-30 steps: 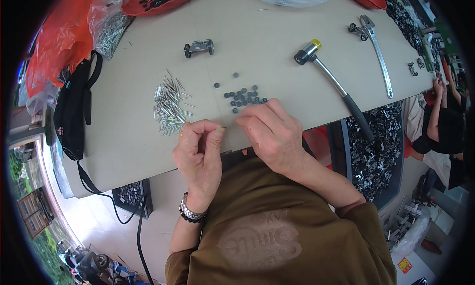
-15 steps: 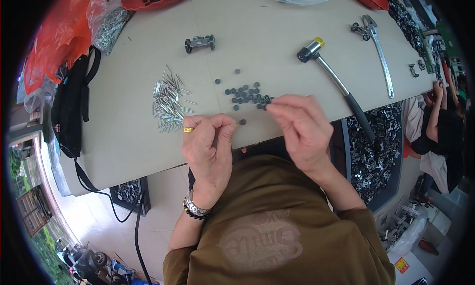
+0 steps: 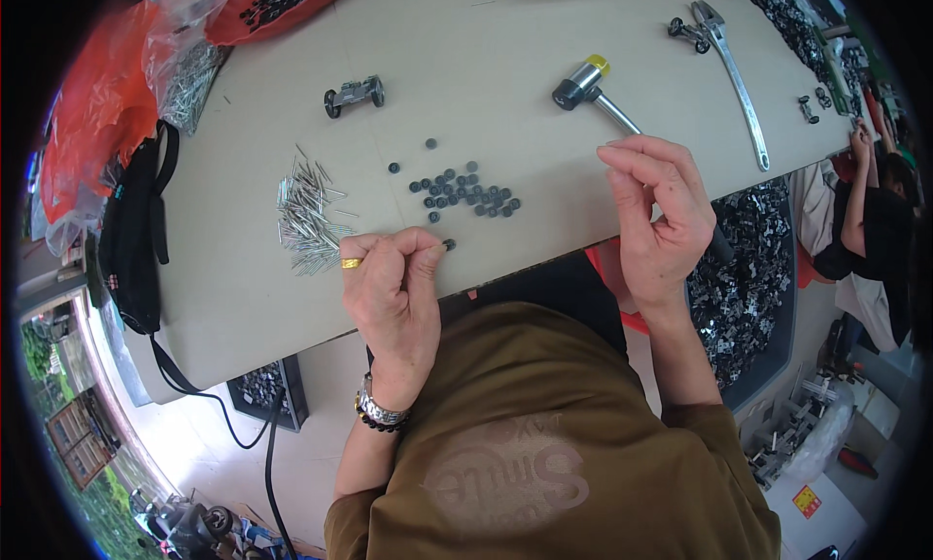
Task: The person assembles small metal components by inserting pins and rubber washers into them, then securing the assembly with a small hammer.
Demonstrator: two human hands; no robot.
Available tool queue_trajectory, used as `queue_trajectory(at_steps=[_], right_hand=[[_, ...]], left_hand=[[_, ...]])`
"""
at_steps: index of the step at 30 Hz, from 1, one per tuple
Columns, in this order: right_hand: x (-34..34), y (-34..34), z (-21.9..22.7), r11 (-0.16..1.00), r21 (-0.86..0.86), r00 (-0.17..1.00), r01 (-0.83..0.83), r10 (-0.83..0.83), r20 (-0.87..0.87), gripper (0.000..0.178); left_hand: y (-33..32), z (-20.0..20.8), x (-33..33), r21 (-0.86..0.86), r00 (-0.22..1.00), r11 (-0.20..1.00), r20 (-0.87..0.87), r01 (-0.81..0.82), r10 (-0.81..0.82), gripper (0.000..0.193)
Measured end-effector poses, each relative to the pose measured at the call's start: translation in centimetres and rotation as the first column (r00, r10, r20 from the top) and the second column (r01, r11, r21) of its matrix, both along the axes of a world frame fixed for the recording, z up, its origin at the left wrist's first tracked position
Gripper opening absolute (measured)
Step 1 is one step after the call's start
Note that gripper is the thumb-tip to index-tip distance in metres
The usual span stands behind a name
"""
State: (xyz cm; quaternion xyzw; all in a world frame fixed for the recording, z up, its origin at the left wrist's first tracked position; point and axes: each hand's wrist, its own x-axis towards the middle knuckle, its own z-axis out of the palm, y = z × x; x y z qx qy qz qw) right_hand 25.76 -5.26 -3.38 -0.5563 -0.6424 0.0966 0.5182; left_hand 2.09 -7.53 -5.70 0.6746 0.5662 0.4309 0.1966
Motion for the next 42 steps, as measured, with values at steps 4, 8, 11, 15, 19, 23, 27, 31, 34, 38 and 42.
queue_trajectory(at_steps=[4,8,11,15,19,23,27,31,34,38,42], right_hand=[[0.2,0.1,-0.2,1.0,0.03,1.0,-0.008,0.008,0.011,0.016],[0.2,0.0,-0.1,1.0,0.014,1.0,-0.006,0.006,0.001,0.016],[0.2,0.1,-0.2,1.0,0.018,1.0,-0.01,0.01,0.006,0.016],[-0.2,0.0,0.1,1.0,0.012,1.0,-0.013,0.013,0.011,0.017],[-1.2,0.0,0.3,0.999,0.001,0.991,-0.051,0.051,0.122,0.023],[-3.7,1.6,0.2,0.974,0.108,0.961,-0.2,0.174,0.214,0.022],[-5.9,3.0,0.4,0.936,-0.03,0.901,-0.351,0.346,0.263,0.021],[-6.9,4.0,0.1,0.897,-0.141,0.808,-0.42,0.44,0.391,0.01],[-7.5,4.5,0.0,0.888,-0.163,0.761,-0.43,0.454,0.464,0.004],[-8.1,4.8,0.3,0.89,-0.166,0.71,-0.424,0.441,0.55,0.01],[-8.4,4.5,0.7,0.897,-0.162,0.739,-0.412,0.432,0.517,0.013]], left_hand=[[0.1,0.0,0.1,0.033,1.0,0.999,-0.022,0.004,-0.004,0.008],[0.1,-0.1,0.2,0.039,1.0,0.999,-0.02,0.005,-0.004,0.008],[0.2,0.0,0.3,0.052,0.999,0.998,-0.047,0.021,-0.019,0.009],[0.2,-0.3,0.3,0.087,0.994,0.996,-0.105,0.026,-0.017,0.011],[0.4,-0.1,0.8,0.217,0.965,0.972,-0.259,0.086,-0.027,0.018],[0.6,-0.3,1.4,0.242,0.966,0.965,-0.257,0.102,-0.038,0.025],[0.6,-0.5,1.3,0.246,0.961,0.962,-0.272,0.119,-0.049,0.027],[0.4,-0.9,0.7,0.26,0.965,0.956,-0.254,0.137,-0.069,0.028],[-0.1,-0.8,0.0,0.276,0.97,0.958,-0.241,0.082,-0.014,0.028],[-0.1,-0.1,-0.7,0.256,0.962,0.965,-0.274,0.055,0.017,0.023],[0.0,-0.6,-0.8,0.282,0.97,0.958,-0.242,0.056,0.015,0.025]])
